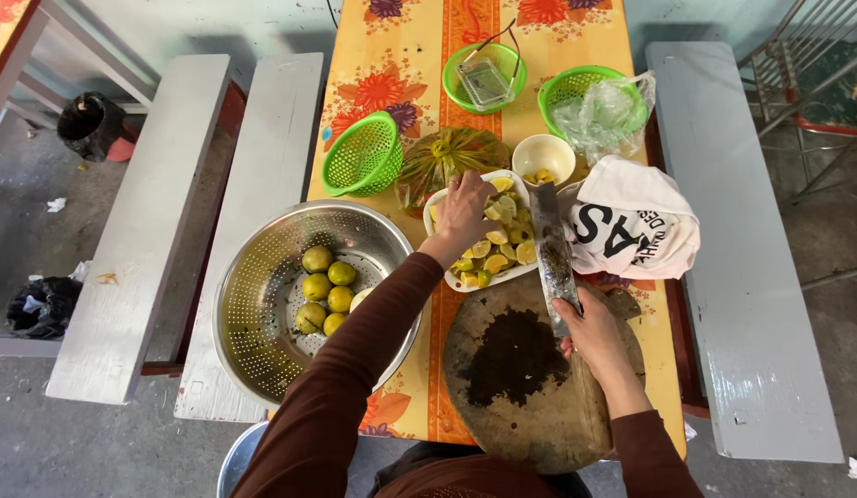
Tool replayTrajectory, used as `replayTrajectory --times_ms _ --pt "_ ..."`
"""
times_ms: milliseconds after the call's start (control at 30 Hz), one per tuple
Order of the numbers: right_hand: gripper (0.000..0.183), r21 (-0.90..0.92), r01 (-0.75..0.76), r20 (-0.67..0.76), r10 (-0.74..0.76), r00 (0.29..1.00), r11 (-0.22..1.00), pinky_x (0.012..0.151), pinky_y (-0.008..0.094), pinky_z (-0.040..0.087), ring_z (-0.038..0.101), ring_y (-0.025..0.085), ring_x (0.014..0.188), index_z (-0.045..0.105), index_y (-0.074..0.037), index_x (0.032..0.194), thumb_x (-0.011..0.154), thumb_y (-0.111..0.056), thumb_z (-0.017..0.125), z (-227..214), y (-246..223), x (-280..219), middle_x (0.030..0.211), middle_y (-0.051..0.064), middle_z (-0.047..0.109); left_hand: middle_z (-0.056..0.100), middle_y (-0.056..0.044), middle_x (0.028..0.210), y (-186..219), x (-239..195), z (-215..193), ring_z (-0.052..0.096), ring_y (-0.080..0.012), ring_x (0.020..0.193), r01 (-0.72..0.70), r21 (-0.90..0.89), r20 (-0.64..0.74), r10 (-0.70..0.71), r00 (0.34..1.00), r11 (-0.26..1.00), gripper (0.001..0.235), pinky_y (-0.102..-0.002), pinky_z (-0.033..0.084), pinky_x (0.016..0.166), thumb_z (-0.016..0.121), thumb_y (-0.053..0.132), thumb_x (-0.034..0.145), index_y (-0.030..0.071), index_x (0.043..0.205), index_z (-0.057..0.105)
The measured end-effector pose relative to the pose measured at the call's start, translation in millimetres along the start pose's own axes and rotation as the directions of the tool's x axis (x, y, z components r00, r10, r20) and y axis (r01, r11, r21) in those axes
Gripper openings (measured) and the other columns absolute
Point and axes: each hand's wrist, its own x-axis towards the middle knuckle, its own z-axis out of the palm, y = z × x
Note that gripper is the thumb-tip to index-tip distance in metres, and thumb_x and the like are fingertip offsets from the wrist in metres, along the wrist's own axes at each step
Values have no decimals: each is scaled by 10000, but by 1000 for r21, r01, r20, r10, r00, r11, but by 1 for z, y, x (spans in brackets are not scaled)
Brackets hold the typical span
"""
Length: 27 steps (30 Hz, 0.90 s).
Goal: The person wipes a lime with a cloth, cuts several limes into pieces using a large knife on a wooden board, and then places the lime pieces into a plastic bag, which is subsequently tied and moved aside.
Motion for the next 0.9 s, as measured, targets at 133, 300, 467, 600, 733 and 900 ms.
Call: replayTrajectory --times_ms 133,300,467,600,733,900 --pt "536 21 22 -24 -21 999 1000 319 364 557 619 328 435 548 106 1315 942 -256 678 -10 -13 -19 873 313 593 459 11 1134 6 5 10 449 -272 1225 -37 59 -34 39 999 998 315 -429 582 857 858 298 771 188 1017 695" --pt "342 24 44 -9 -44 999 999 335 362 567 635 333 442 643 67 1069 955 -254 679 -29 -22 -37 793 269 605 458 -18 1121 29 -10 5 464 -251 1176 -104 178 -103 123 987 979 274 -376 541 895 845 222 803 162 1033 708" --pt "358 42 75 27 -77 997 996 306 340 543 612 308 390 619 82 1105 950 -237 669 -45 19 -29 658 259 586 492 33 1187 37 -8 51 445 -250 1166 -319 349 -49 357 933 881 297 -382 441 915 790 256 814 267 1091 685" --pt "587 -34 42 77 -40 996 999 300 346 560 613 281 377 556 115 1300 930 -322 687 -65 39 -34 633 279 629 566 43 1140 36 -2 69 462 -248 1107 -365 483 -28 431 902 796 184 -399 397 900 723 252 849 257 1029 688" --pt "581 -108 39 111 -26 993 993 304 351 554 612 293 345 575 71 1305 931 -364 659 -84 68 -30 507 243 602 573 0 1065 42 -2 68 490 -252 1035 -363 471 3 410 912 804 103 -402 382 863 651 196 929 198 1023 608" --pt "428 -285 -62 220 128 967 957 437 316 525 575 175 453 547 -95 1288 980 -390 571 -104 48 -46 664 113 612 571 -107 1043 52 -11 57 561 -299 931 -343 384 -246 453 857 857 173 -422 447 783 613 59 929 115 1068 525"
